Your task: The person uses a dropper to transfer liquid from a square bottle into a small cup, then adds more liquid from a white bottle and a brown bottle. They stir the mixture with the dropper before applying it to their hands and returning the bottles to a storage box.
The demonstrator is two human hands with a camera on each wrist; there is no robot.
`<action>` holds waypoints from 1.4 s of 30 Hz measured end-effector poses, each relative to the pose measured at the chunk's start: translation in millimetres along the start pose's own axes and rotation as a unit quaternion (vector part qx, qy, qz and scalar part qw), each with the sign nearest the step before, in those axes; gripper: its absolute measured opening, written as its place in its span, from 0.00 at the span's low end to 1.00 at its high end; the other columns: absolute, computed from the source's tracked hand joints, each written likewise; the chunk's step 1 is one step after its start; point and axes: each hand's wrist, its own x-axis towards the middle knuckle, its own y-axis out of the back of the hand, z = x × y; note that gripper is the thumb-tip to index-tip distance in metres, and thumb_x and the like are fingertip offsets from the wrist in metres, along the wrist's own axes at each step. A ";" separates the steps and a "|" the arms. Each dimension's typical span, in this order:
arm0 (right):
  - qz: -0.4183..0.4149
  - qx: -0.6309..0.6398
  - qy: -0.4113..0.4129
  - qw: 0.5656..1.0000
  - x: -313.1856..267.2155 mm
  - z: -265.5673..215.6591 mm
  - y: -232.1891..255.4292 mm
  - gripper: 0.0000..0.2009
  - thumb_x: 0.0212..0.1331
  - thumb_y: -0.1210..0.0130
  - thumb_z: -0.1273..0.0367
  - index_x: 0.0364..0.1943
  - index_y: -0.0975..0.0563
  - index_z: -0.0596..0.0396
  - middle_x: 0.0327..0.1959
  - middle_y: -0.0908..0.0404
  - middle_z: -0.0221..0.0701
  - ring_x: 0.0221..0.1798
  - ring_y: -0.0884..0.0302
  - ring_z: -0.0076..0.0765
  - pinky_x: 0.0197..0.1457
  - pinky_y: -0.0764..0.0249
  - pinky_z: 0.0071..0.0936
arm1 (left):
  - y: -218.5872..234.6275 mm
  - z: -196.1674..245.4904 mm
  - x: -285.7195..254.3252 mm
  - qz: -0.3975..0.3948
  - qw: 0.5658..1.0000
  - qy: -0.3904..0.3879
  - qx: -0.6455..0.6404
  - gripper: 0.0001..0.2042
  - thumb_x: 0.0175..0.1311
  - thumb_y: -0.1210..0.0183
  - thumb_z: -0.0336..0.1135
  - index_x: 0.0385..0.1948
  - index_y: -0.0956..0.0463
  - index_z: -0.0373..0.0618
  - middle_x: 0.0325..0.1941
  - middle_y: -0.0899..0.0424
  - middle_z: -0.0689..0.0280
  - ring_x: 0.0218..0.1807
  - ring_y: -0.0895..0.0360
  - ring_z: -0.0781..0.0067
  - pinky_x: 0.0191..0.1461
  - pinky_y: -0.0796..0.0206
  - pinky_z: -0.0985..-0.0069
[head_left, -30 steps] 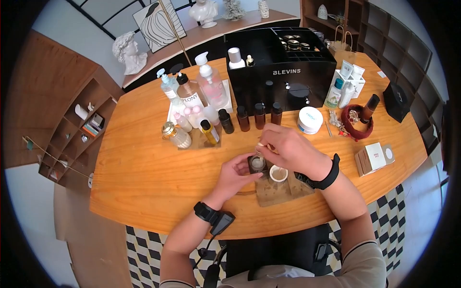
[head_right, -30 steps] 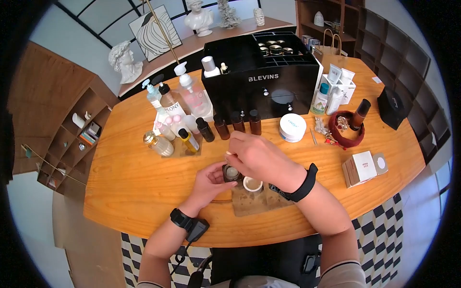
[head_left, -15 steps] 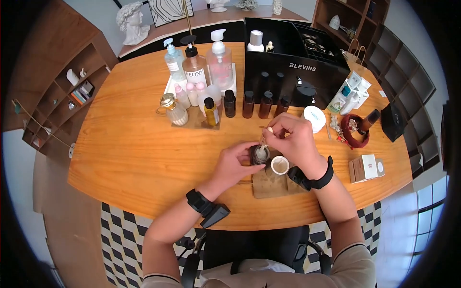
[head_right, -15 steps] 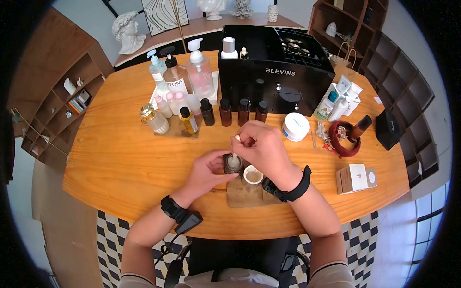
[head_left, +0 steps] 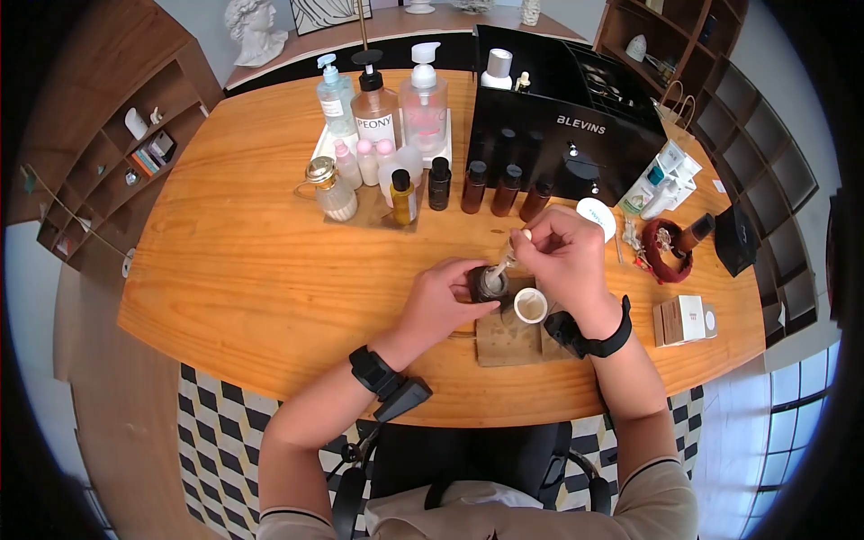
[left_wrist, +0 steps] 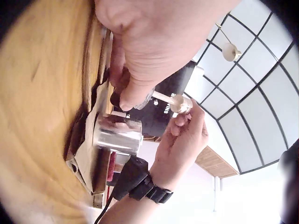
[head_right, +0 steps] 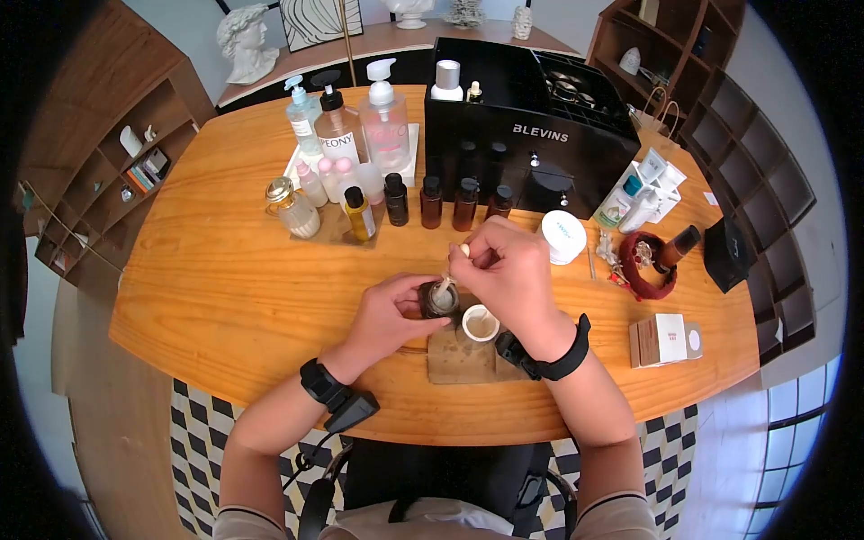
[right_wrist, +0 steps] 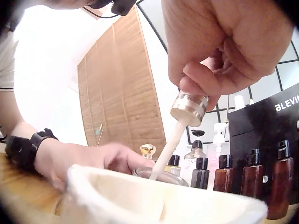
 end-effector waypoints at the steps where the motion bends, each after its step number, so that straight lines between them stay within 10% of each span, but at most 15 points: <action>1: -0.001 -0.001 -0.006 1.000 0.4 -1.5 1.3 0.13 0.50 0.32 0.77 0.18 0.27 0.62 0.18 0.28 0.30 0.17 0.32 0.22 0.21 0.35 0.22 | 0.1 0.1 0.7 0.001 1.000 0.016 -0.009 0.26 0.52 0.26 0.23 0.55 0.24 0.35 0.49 0.16 0.63 0.49 0.17 0.78 0.54 0.23 0.79; 42: -0.055 0.034 0.085 0.994 0.4 -4.1 1.5 0.08 0.55 0.33 0.76 0.27 0.23 0.63 0.26 0.23 0.33 0.22 0.25 0.26 0.25 0.29 0.22 | 7.5 -0.4 3.2 -0.024 0.994 0.061 -0.088 0.27 0.53 0.27 0.23 0.57 0.25 0.35 0.49 0.16 0.63 0.50 0.18 0.77 0.55 0.24 0.77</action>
